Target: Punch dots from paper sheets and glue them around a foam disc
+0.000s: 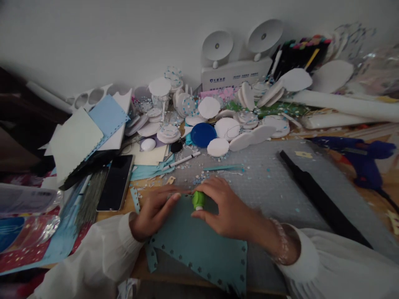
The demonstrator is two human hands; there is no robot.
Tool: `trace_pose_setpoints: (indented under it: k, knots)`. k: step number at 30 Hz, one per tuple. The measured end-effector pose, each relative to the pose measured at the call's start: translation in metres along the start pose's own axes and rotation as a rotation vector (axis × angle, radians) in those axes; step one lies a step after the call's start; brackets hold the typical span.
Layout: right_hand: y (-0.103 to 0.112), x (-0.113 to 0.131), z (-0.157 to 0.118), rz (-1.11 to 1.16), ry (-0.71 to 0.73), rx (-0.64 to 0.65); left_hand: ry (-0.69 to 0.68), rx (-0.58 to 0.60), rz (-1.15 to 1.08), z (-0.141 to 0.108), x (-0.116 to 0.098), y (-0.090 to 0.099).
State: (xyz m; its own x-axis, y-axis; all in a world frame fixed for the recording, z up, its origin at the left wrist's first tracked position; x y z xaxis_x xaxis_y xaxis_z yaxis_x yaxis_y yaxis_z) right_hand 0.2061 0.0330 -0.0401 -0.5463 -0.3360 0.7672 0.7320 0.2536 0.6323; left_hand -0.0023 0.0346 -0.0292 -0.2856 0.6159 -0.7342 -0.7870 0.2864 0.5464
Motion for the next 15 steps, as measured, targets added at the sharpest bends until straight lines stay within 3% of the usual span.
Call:
trace_pose_setpoints:
  k: [7,15]
  knots:
    - [-0.0007,0.0031,0.001,0.004,-0.011,0.016,-0.007,-0.002,-0.04,-0.0011,0.0011,-0.0018]
    - [-0.0028,0.0052,0.0005,0.017,0.02,-0.005,0.127,0.011,-0.172,-0.0015,-0.0019,-0.0045]
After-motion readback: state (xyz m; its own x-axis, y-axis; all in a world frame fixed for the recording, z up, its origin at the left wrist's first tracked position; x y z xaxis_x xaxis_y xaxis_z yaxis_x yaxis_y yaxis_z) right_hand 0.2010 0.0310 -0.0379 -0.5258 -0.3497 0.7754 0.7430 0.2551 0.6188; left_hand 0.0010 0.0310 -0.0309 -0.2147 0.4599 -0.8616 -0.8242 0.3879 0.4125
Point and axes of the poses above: each hand's wrist, its own z-axis towards the middle knuckle, its own y-axis out of the back of the hand, x = y × z, the point moved 1 cm from there along z, towards the middle knuckle, and after that the axes turned 11 degrees about -y, right-handed, at the moved point
